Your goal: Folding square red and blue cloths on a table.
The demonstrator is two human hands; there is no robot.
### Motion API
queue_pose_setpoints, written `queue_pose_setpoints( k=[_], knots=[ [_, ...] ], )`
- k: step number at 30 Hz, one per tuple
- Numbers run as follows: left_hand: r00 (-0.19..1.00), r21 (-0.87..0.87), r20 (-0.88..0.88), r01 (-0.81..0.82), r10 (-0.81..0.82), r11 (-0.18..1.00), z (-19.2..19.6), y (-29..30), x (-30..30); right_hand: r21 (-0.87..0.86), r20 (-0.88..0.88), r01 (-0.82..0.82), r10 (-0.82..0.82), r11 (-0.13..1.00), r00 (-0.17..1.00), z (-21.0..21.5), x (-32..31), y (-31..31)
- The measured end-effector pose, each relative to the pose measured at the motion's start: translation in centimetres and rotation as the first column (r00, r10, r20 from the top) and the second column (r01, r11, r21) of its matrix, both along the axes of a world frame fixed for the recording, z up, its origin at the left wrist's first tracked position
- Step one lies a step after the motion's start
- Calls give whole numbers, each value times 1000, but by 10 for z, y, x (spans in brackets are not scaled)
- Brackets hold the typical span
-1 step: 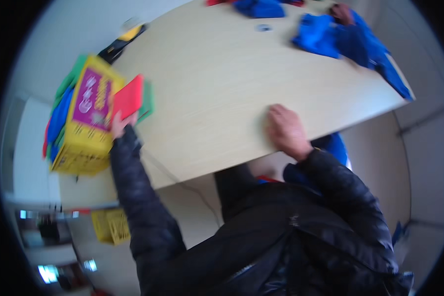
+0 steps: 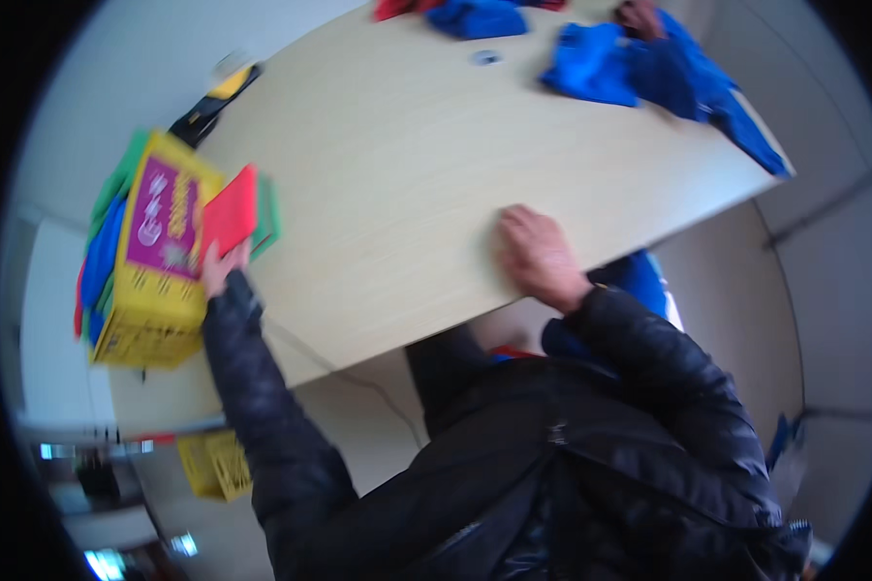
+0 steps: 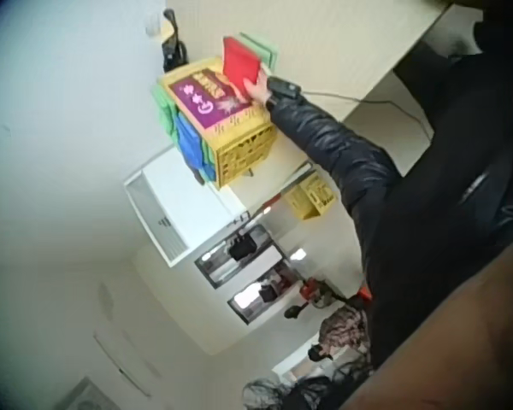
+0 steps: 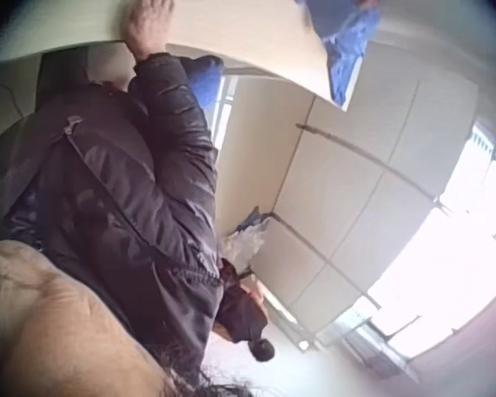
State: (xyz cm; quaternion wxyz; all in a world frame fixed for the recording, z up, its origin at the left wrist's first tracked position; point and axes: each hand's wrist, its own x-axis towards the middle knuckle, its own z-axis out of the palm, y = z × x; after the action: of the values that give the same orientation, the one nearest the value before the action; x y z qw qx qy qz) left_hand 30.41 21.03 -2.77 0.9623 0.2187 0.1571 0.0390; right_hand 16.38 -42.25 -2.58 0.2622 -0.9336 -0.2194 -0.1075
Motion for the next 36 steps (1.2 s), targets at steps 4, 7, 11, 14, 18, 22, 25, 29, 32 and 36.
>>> queue_pose_setpoints(
  k=[4, 7, 11, 14, 18, 22, 25, 29, 32, 36],
  knots=[
    [981, 354, -187, 106, -41, 929, 25, -98, -73, 1, 189, -44, 43, 999, 981, 0, 18, -26],
    [978, 786, -87, 185, -190, 590, 22, -229, -142, 141, -273, 17, 22, 990, 962, 26, 56, -82],
    [981, 971, -140, 163, -136, 176, -4, -315, -205, -55, -67, 307, -310, 950, 948, 44, 135, -155],
    [980, 958, 182, -196, -83, -209, -19, -350, -214, -96, 47, 393, -390, 915, 920, 45, 180, -203],
    [922, 822, 380, -375, -77, -429, -24, -366, -207, -310, 282, 507, -431, 804, 857, 40, 225, -233],
    [930, 831, 354, -362, -100, -422, -15, -371, -203, -473, 344, 498, -368, 727, 864, 20, 253, -261],
    [956, 850, 288, -285, -62, -444, -14, -371, -207, -495, 370, 499, -348, 711, 862, 9, 264, -262],
    [960, 842, 272, -268, -60, -468, -14, -373, -206, -545, 341, 446, -298, 710, 892, 16, 273, -259],
    [952, 836, 298, -294, -66, -464, -13, -377, -205, -566, 292, 339, -201, 752, 935, 29, 263, -233],
    [945, 803, 316, -314, -84, -507, -13, -373, -207, -396, 291, 134, -14, 908, 957, 43, 213, -154]
  ],
)
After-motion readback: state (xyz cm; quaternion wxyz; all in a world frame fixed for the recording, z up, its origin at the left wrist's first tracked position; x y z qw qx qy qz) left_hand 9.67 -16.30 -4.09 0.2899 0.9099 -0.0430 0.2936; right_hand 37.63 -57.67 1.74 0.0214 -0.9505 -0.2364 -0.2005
